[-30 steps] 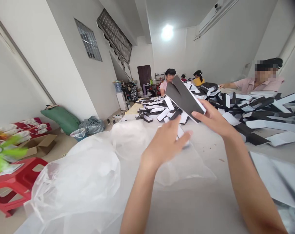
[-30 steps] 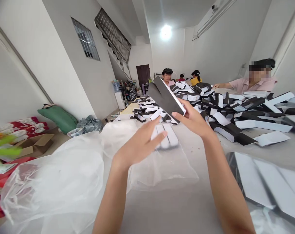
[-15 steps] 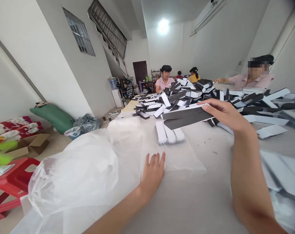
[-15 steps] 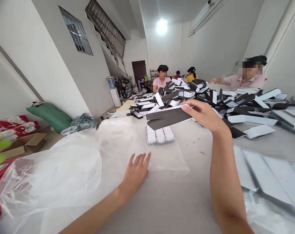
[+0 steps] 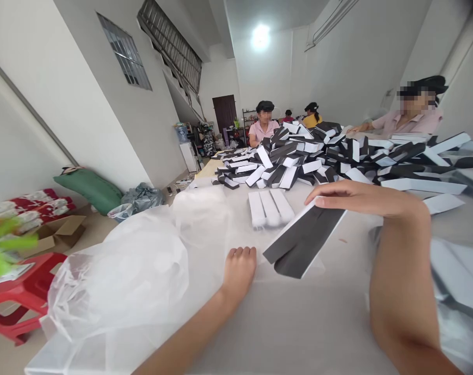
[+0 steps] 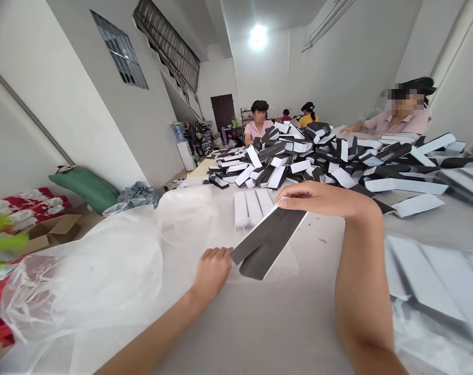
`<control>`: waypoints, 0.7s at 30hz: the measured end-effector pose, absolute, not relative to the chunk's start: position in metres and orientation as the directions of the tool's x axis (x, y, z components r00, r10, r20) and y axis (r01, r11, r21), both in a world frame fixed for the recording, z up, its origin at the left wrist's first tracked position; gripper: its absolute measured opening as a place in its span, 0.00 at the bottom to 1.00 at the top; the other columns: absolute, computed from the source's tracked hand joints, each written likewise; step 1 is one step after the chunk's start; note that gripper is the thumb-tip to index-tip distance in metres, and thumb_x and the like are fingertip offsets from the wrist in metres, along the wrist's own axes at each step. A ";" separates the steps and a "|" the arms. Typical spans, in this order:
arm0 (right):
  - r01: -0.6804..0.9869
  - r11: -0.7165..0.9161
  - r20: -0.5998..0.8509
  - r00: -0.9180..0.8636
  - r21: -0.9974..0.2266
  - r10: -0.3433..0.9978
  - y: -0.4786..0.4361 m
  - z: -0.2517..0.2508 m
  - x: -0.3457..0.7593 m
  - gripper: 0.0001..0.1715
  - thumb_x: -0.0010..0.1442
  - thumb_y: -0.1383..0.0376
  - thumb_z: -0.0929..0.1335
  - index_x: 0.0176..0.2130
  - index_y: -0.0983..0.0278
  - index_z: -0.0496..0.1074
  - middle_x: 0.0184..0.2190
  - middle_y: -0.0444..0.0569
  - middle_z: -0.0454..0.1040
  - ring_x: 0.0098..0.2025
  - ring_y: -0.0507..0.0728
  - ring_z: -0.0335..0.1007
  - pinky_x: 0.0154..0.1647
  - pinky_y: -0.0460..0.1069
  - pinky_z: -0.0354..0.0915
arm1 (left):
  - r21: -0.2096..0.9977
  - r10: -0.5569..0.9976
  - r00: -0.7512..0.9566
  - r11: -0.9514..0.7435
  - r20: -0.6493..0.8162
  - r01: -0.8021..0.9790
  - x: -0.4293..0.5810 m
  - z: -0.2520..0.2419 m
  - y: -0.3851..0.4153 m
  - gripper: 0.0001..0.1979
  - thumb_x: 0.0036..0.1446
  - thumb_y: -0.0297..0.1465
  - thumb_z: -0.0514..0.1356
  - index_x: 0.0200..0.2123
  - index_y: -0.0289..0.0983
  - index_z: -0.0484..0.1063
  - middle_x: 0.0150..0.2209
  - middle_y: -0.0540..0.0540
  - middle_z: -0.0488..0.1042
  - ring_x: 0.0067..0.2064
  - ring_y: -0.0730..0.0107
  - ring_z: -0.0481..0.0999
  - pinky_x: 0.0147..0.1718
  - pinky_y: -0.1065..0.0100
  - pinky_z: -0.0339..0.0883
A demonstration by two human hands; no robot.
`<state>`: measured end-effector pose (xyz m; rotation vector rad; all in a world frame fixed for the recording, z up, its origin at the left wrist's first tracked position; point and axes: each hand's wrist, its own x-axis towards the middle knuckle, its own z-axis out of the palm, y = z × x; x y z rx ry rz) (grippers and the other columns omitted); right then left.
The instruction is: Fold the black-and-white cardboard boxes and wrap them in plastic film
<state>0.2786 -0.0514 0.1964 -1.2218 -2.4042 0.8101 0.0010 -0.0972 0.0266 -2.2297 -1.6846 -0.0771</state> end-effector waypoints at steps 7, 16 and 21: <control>0.656 0.538 0.000 -0.634 -0.530 0.773 -0.062 0.198 0.263 0.25 0.58 0.45 0.61 0.42 0.57 0.74 0.36 0.45 0.73 0.36 0.55 0.66 0.34 0.47 0.59 | -0.152 0.971 0.091 -0.058 0.220 0.987 0.032 0.110 -0.063 0.13 0.57 0.20 0.49 0.38 0.35 0.71 0.27 0.42 0.74 0.32 0.59 0.78 0.28 0.66 0.64; 0.945 0.298 0.262 -0.257 -0.133 0.930 -0.081 0.177 0.179 0.19 0.64 0.56 0.60 0.47 0.62 0.71 0.41 0.53 0.70 0.41 0.59 0.69 0.32 0.47 0.59 | -0.007 0.941 -0.042 0.047 0.335 0.999 0.042 0.149 -0.053 0.15 0.64 0.32 0.45 0.41 0.38 0.71 0.32 0.42 0.74 0.35 0.58 0.77 0.31 0.66 0.65; 0.958 0.263 0.243 -0.229 -0.118 0.943 -0.084 0.155 0.136 0.19 0.66 0.61 0.57 0.48 0.66 0.69 0.40 0.57 0.69 0.40 0.60 0.70 0.28 0.47 0.60 | -0.007 0.942 -0.060 0.066 0.330 0.998 0.030 0.148 -0.048 0.15 0.64 0.31 0.45 0.38 0.38 0.71 0.30 0.43 0.74 0.33 0.60 0.76 0.30 0.68 0.63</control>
